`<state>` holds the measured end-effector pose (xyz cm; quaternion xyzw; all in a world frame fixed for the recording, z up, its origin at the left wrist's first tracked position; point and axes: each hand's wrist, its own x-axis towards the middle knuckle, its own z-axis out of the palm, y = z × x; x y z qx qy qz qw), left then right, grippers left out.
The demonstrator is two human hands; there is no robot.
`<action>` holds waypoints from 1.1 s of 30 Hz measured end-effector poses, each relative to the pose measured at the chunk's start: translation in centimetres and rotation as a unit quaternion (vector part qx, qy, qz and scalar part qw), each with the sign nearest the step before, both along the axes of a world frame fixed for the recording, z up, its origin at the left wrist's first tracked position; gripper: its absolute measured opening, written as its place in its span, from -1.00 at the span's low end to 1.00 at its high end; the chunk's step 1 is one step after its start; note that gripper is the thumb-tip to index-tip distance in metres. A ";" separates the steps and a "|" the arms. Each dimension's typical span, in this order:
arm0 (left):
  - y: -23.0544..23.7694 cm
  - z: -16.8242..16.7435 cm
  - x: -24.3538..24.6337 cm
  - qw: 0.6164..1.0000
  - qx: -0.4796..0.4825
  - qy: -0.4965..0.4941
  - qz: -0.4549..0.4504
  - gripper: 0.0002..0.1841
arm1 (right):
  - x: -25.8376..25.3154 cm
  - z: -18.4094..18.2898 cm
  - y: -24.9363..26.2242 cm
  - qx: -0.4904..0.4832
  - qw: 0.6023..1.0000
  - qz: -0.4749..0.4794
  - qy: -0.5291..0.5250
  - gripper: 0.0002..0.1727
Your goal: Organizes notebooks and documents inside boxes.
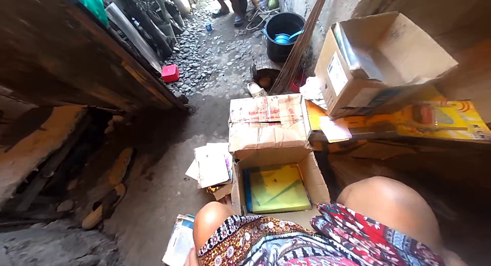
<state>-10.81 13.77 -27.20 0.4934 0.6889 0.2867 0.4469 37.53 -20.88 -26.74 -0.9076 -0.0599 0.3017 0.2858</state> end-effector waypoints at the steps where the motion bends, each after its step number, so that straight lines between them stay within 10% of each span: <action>1: 1.0 0.7 0.4 0.998 0.066 0.018 0.003 -0.52 | -0.5 1.2 0.9 -0.015 1.000 0.004 -0.015 -0.38; 6: 7.5 9.8 4.8 0.953 0.299 0.008 -0.050 -0.38 | 1.7 3.0 2.4 -0.186 0.975 0.096 -0.080 -0.54; 11: 10.4 19.8 14.8 0.926 0.322 -0.135 -0.141 -0.49 | 5.7 10.3 7.4 -0.040 0.944 0.135 -0.297 -0.41; 17: 11.8 18.3 23.7 0.916 0.244 -0.198 -0.248 -0.52 | 2.2 15.4 21.5 0.111 0.894 0.318 -0.294 -0.49; 24: 16.7 10.8 23.5 0.973 -0.006 -0.206 -0.102 -0.61 | -0.8 -3.3 34.0 -0.107 0.917 0.343 0.176 -0.43; 33: 19.2 12.5 22.1 0.961 0.025 -0.271 -0.046 -0.75 | -5.0 -19.5 28.5 -0.202 0.931 0.202 0.226 -0.45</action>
